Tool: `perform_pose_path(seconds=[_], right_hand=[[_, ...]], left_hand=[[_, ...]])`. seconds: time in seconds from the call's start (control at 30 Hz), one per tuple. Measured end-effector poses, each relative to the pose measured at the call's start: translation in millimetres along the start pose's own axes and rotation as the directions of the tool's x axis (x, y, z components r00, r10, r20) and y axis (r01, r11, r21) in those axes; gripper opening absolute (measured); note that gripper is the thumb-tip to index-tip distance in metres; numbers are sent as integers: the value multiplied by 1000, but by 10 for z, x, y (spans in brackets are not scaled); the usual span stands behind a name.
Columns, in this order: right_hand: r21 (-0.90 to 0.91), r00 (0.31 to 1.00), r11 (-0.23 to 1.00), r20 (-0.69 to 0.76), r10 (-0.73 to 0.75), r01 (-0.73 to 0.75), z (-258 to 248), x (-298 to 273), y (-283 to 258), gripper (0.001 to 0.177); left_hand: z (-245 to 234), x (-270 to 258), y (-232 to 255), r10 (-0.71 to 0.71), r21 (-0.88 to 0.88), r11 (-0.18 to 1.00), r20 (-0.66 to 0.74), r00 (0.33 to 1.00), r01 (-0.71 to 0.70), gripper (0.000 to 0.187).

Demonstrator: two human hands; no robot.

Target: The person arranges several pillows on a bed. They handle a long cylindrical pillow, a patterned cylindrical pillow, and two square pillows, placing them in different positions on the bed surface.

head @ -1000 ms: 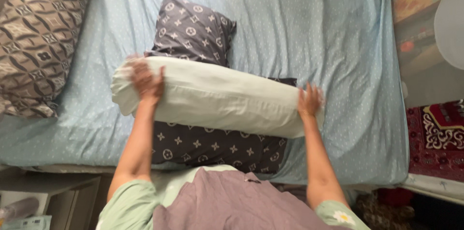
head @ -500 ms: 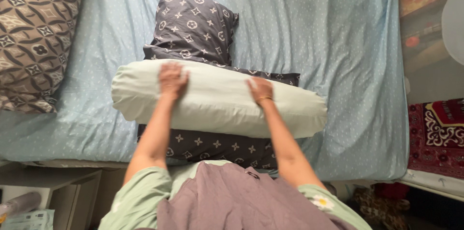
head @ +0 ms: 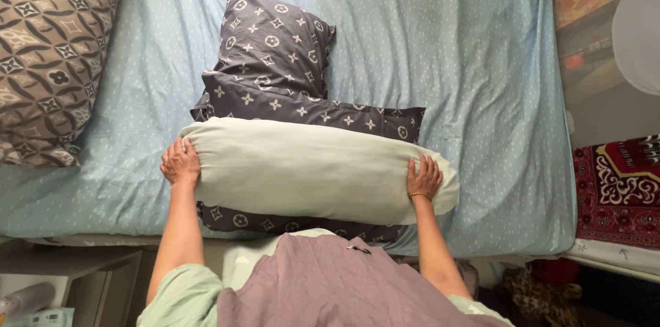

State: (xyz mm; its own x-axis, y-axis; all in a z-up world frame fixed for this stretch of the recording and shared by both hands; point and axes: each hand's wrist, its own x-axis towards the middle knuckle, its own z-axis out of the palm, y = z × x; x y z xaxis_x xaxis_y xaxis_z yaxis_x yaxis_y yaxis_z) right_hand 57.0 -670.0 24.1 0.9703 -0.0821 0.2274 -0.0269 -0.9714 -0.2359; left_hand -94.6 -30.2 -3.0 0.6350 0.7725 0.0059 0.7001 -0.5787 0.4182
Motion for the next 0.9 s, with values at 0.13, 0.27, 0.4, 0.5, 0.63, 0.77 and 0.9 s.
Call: perform_pose_path(seconds=[0.13,0.27,0.4,0.5,0.63,0.77,0.9], right_hand=[[51,989,996,129,66,-73,-3,234,-41,52],[221,959,934,-66,-274,282,196,547,-318,50],[217,952,952,169,-254,216,430,570,-733,60],[184,941,971,273,-200,153,418,458,-785,66],[199,928,969,312,-204,147,275,244,-649,69],[191,913,969,345,-218,159,152,-46,-519,78],[177,836,983,532,-134,45,41,-212,-440,106]], left_hand=[[0,154,98,24,44,999,-55,998,-21,43],[141,214,717,424,-169,864,-263,867,-474,47],[388,-127,1615,642,-34,764,-63,764,-644,48],[340,-347,1833,552,48,826,135,823,-562,48],[156,-489,1705,505,62,847,218,835,-528,48],[68,-687,1508,485,104,846,259,836,-523,48],[-41,-1020,1329,470,115,846,302,829,-521,44]])
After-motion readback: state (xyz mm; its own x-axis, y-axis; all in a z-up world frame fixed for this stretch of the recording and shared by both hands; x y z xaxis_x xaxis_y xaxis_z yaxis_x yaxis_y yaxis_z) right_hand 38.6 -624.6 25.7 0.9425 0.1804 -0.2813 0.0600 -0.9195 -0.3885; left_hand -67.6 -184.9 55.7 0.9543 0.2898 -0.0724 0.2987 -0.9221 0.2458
